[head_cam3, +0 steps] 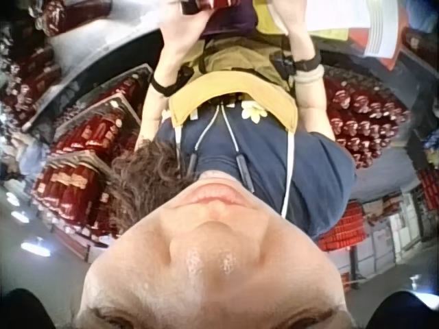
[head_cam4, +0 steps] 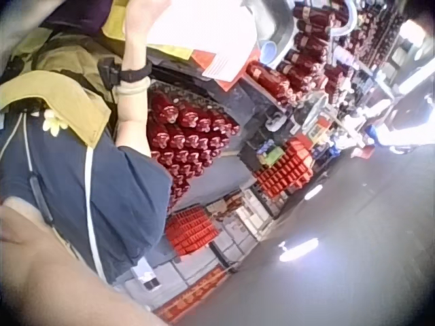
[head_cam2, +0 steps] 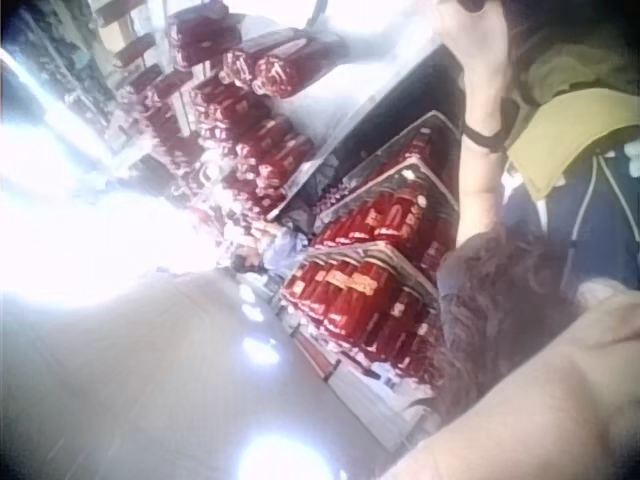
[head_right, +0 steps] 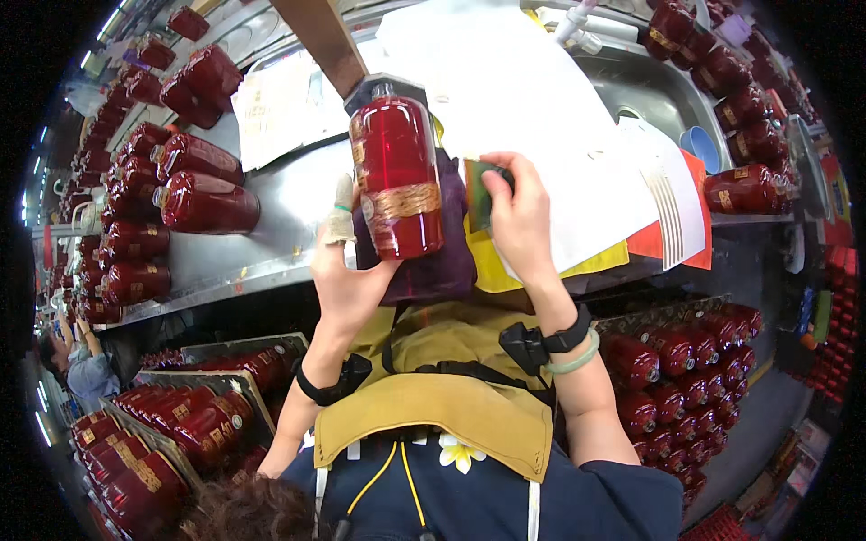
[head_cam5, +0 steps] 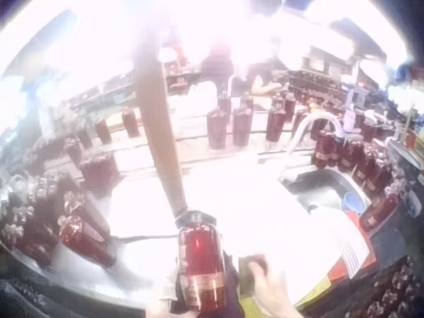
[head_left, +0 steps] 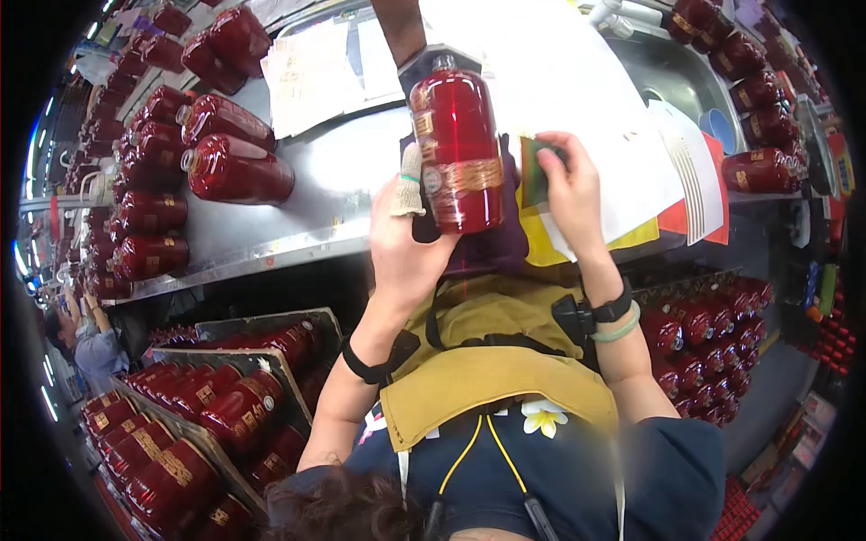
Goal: Applying and smoothing labels on red liquor bottles on a production line.
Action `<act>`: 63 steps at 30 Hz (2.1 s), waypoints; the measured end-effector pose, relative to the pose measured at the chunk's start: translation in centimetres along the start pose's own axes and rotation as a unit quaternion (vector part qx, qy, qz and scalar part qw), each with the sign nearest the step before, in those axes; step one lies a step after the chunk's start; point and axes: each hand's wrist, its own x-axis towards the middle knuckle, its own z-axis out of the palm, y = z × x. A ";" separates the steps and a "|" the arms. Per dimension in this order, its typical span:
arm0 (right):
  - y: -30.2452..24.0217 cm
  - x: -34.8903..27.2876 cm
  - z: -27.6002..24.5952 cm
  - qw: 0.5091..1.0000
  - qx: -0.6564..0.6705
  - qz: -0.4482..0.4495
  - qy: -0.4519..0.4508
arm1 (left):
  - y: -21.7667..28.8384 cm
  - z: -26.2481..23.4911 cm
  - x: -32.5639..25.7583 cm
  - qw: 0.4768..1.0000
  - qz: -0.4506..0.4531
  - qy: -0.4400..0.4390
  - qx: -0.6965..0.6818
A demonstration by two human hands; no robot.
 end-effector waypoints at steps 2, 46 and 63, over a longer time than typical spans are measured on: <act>-0.8 0.2 -0.4 0.997 0.072 0.031 -0.008 | 0.9 -0.6 0.1 0.998 0.056 0.021 0.024; -6.8 -1.2 -0.1 0.841 -0.212 -0.484 -0.118 | -0.7 -0.9 1.5 0.901 -0.186 -0.071 -0.386; -5.4 -3.2 0.5 0.986 0.119 -0.106 -0.053 | -1.0 -0.2 -2.8 0.980 0.141 -0.035 0.137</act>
